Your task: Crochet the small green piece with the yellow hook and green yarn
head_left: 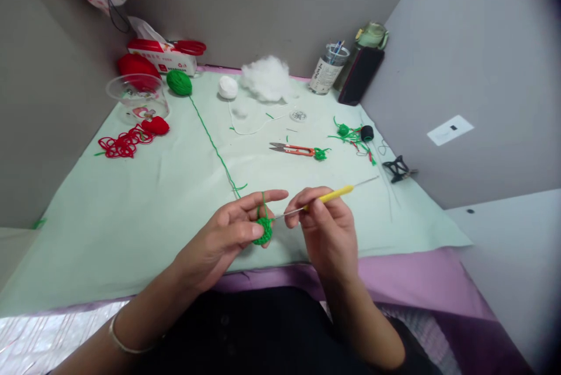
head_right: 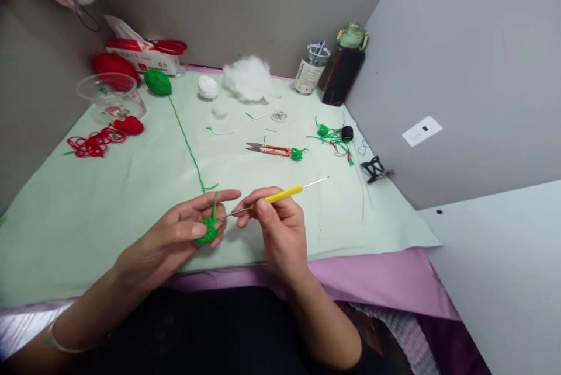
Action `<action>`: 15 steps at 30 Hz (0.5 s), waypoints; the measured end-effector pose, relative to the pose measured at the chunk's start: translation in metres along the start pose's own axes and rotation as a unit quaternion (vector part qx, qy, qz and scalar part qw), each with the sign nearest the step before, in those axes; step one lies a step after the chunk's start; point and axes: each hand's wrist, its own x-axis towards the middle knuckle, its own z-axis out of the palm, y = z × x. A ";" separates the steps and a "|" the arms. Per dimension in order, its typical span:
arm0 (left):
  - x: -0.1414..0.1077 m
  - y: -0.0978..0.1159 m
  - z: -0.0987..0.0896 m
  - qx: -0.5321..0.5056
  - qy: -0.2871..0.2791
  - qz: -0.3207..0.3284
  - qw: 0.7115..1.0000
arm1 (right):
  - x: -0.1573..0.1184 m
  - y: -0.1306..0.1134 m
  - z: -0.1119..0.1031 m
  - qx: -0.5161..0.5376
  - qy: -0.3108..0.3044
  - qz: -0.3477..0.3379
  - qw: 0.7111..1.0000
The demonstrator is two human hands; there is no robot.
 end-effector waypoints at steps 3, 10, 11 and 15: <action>-0.001 -0.001 0.000 0.004 -0.005 0.013 1.000 | 0.001 -0.001 0.000 0.031 -0.011 0.027 0.999; -0.005 -0.008 0.003 0.134 0.032 0.054 0.989 | -0.007 0.007 0.002 -0.070 -0.050 -0.071 0.994; -0.006 -0.008 0.003 0.147 0.031 0.052 0.987 | -0.008 0.008 0.001 -0.080 -0.050 -0.078 0.992; -0.007 -0.003 0.003 0.167 0.040 0.074 0.982 | -0.008 0.007 -0.001 -0.087 -0.063 -0.085 0.991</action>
